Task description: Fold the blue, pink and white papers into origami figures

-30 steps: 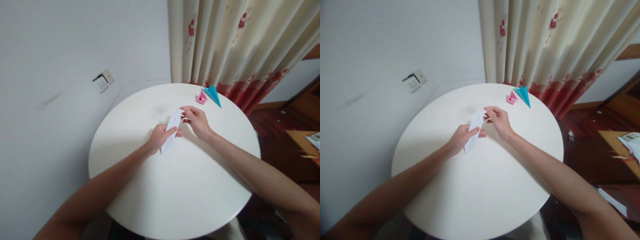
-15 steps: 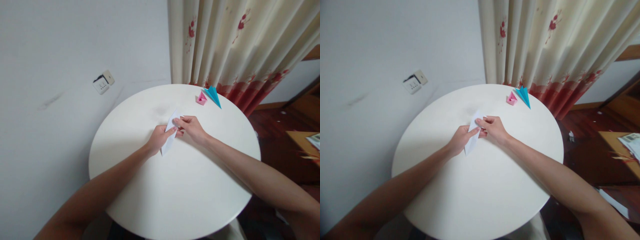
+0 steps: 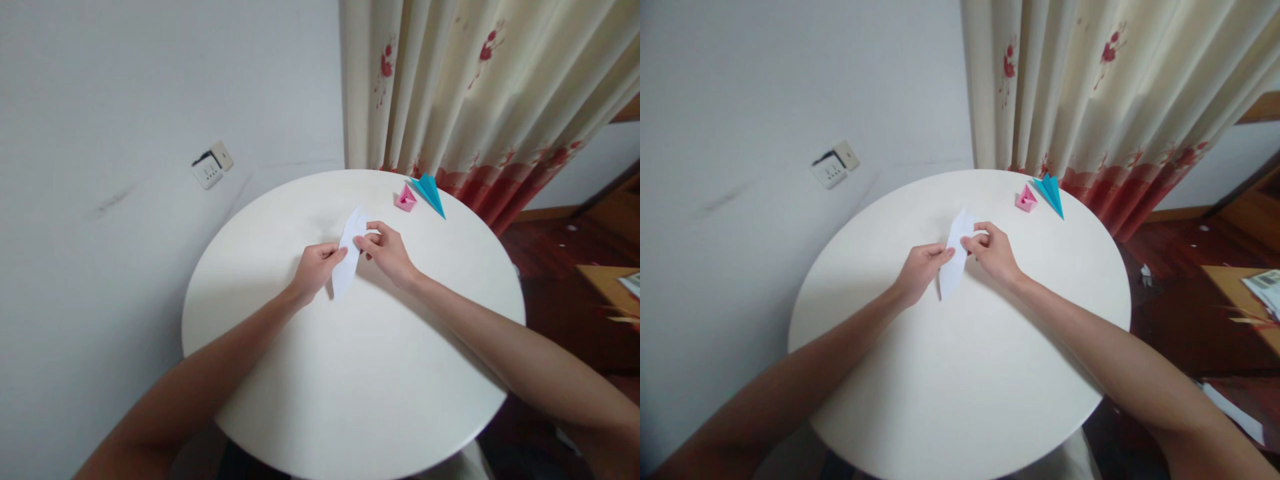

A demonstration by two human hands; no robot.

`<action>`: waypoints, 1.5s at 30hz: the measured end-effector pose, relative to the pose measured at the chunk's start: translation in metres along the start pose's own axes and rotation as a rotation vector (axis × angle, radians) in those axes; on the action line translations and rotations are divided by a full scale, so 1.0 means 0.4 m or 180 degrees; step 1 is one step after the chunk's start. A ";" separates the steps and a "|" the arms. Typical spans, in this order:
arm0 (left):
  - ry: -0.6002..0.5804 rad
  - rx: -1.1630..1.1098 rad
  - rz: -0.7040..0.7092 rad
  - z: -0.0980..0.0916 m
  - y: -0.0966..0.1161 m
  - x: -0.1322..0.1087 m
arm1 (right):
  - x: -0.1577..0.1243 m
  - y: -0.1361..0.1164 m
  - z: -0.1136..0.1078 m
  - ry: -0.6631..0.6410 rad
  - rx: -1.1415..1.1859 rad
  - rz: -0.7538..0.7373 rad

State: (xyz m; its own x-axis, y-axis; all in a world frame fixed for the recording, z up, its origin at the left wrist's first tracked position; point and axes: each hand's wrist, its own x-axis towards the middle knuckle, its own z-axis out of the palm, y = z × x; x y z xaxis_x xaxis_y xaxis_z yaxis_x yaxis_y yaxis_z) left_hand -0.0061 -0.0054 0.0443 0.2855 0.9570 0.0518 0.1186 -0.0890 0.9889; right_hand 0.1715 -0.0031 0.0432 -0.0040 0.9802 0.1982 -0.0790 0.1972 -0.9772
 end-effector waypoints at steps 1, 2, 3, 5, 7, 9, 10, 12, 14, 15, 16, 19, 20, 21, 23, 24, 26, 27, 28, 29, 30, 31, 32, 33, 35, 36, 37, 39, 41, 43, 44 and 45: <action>0.0061 -0.0106 0.0047 0.003 0.000 0.000 | -0.004 0.000 0.005 0.0042 0.0072 -0.0008; 0.0113 -0.0197 0.0102 0.006 -0.001 -0.001 | -0.007 0.000 0.009 0.0067 0.0110 -0.0049; 0.0155 -0.0273 0.0156 0.008 -0.001 -0.001 | -0.010 0.000 0.011 0.0066 0.0120 -0.0123; 0.0190 -0.0363 0.0248 0.012 0.000 -0.003 | -0.013 0.001 0.011 -0.0004 0.0065 -0.0316; 0.0159 -0.0288 0.0348 0.011 0.003 -0.004 | -0.013 0.001 0.007 -0.0075 -0.0031 -0.0479; 0.0116 -0.0081 0.0500 0.007 0.012 -0.004 | -0.010 -0.001 0.002 -0.0116 -0.0093 -0.0546; 0.0110 0.0023 0.0587 0.004 0.017 -0.003 | -0.008 -0.003 0.000 -0.0134 -0.0093 -0.0547; 0.0102 0.0151 0.0724 -0.003 0.029 -0.002 | -0.005 -0.007 -0.005 -0.0160 -0.0043 -0.0525; 0.0064 0.0173 0.0764 -0.013 0.039 0.000 | -0.002 -0.011 -0.011 -0.0173 0.0008 -0.0519; 0.0028 0.0173 0.0755 -0.017 0.042 0.001 | -0.001 -0.013 -0.015 -0.0198 0.0027 -0.0519; -0.0011 0.0168 0.0752 -0.022 0.042 0.003 | 0.000 -0.015 -0.020 -0.0244 0.0039 -0.0522; -0.0144 0.0113 0.0833 -0.037 0.033 0.011 | 0.004 -0.020 -0.038 -0.0483 0.0020 -0.0539; -0.0194 0.0092 0.0895 -0.040 0.027 0.015 | 0.006 -0.021 -0.045 -0.0568 -0.0002 -0.0559; -0.0234 0.0076 0.0962 -0.043 0.021 0.018 | 0.009 -0.022 -0.051 -0.0650 -0.0027 -0.0582; -0.0267 0.0078 0.1068 -0.047 0.012 0.024 | 0.014 -0.022 -0.061 -0.0800 -0.0062 -0.0631; -0.0260 0.0095 0.1111 -0.047 0.009 0.027 | 0.017 -0.022 -0.065 -0.0865 -0.0061 -0.0652; -0.0238 0.0140 0.1163 -0.047 0.005 0.030 | 0.021 -0.020 -0.071 -0.0966 -0.0034 -0.0675; -0.0231 0.0159 0.1181 -0.048 0.004 0.031 | 0.023 -0.019 -0.073 -0.1008 -0.0014 -0.0680; -0.0227 0.0172 0.1193 -0.048 0.004 0.032 | 0.024 -0.018 -0.075 -0.1048 0.0005 -0.0684; -0.0223 0.0176 0.1199 -0.048 0.003 0.033 | 0.024 -0.018 -0.076 -0.1088 0.0018 -0.0692; -0.0211 0.0173 0.1191 -0.049 0.002 0.034 | 0.024 -0.018 -0.077 -0.1132 0.0023 -0.0706; -0.0186 0.0163 0.1175 -0.050 0.001 0.035 | 0.024 -0.018 -0.078 -0.1178 0.0022 -0.0722; -0.0147 0.0143 0.1161 -0.050 0.000 0.037 | 0.023 -0.019 -0.079 -0.1228 0.0014 -0.0735; -0.0103 0.0125 0.1148 -0.050 -0.001 0.038 | 0.023 -0.019 -0.079 -0.1273 0.0001 -0.0741; -0.0005 0.0142 0.1160 -0.048 -0.003 0.039 | 0.021 -0.019 -0.077 -0.1301 -0.0053 -0.0731; 0.0048 0.0181 0.1185 -0.046 -0.003 0.038 | 0.020 -0.017 -0.075 -0.1280 -0.0095 -0.0726; 0.0109 0.0233 0.1211 -0.043 -0.004 0.036 | 0.018 -0.015 -0.071 -0.1221 -0.0139 -0.0735; 0.0225 0.0319 0.1212 -0.033 -0.004 0.031 | 0.017 -0.009 -0.062 -0.1015 -0.0245 -0.0762; 0.0304 0.0284 0.1147 -0.022 -0.004 0.025 | 0.015 0.001 -0.049 -0.0744 -0.0297 -0.0717; 0.0341 0.0158 0.1073 -0.011 -0.004 0.020 | 0.012 0.010 -0.035 -0.0482 -0.0263 -0.0591; 0.0359 0.0092 0.1057 -0.006 -0.005 0.018 | 0.010 0.014 -0.027 -0.0387 -0.0215 -0.0533; 0.0388 0.0039 0.1051 -0.002 -0.006 0.017 | 0.008 0.018 -0.021 -0.0310 -0.0151 -0.0505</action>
State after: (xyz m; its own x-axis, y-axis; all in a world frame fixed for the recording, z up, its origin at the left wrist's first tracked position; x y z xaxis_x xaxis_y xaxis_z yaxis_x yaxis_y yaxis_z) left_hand -0.0053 0.0015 0.0425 0.1950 0.9019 0.3855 0.0505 -0.4018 0.9143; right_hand 0.1791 0.0017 0.0364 -0.0918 0.9306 0.3544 -0.0394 0.3522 -0.9351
